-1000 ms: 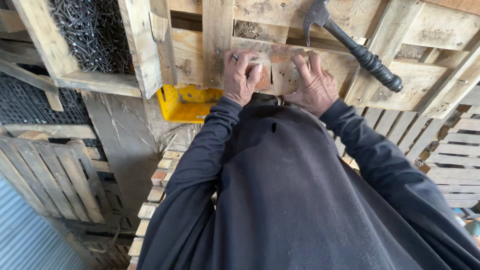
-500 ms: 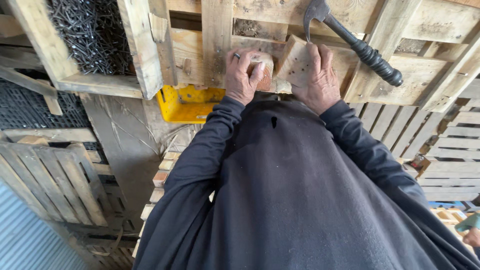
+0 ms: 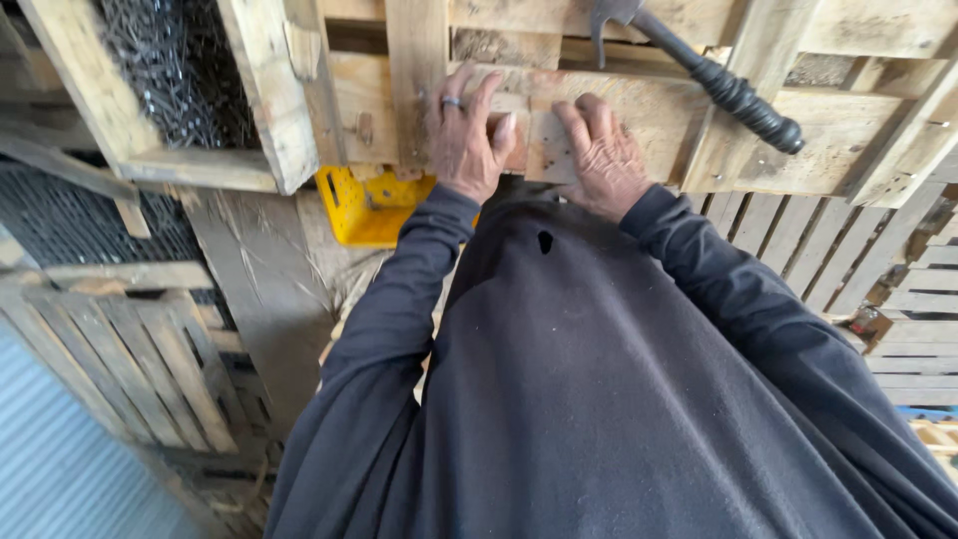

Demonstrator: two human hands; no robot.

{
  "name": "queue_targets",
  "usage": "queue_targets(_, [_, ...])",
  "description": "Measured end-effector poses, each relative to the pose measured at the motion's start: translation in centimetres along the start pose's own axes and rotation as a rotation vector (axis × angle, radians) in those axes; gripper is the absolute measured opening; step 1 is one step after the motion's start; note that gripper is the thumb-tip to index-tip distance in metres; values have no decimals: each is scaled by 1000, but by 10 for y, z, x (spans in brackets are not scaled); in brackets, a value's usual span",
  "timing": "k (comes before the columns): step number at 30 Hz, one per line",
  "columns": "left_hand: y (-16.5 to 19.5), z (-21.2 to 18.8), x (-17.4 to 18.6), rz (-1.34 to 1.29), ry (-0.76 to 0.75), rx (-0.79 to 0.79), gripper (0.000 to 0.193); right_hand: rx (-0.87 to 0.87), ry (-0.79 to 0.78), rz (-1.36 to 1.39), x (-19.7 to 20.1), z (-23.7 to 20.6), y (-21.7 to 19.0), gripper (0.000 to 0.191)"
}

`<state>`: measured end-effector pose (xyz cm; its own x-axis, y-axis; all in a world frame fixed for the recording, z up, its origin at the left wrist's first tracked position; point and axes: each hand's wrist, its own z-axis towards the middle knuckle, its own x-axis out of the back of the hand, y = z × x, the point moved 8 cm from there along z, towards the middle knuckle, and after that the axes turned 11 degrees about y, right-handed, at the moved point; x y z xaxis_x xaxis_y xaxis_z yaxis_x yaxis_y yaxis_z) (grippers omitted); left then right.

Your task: The person assembles wooden pallets by placing wooden planks onto a pallet frame, positioning nails, and hammering them in. The person repeatedly picks up planks, aligns them, and secures them with nails using a hammer.

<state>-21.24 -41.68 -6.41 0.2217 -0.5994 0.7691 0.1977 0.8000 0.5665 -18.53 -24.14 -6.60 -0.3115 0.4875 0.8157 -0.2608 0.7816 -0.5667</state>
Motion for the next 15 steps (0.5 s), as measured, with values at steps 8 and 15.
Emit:
queue_targets(8, [39, -2, -23, 83, -94, 6, 28, -74, -72, -302, 59, -58, 67, 119])
queue_targets(15, [36, -7, -14, 133, -66, -80, 18, -165, 156, -225, 69, -90, 111, 115])
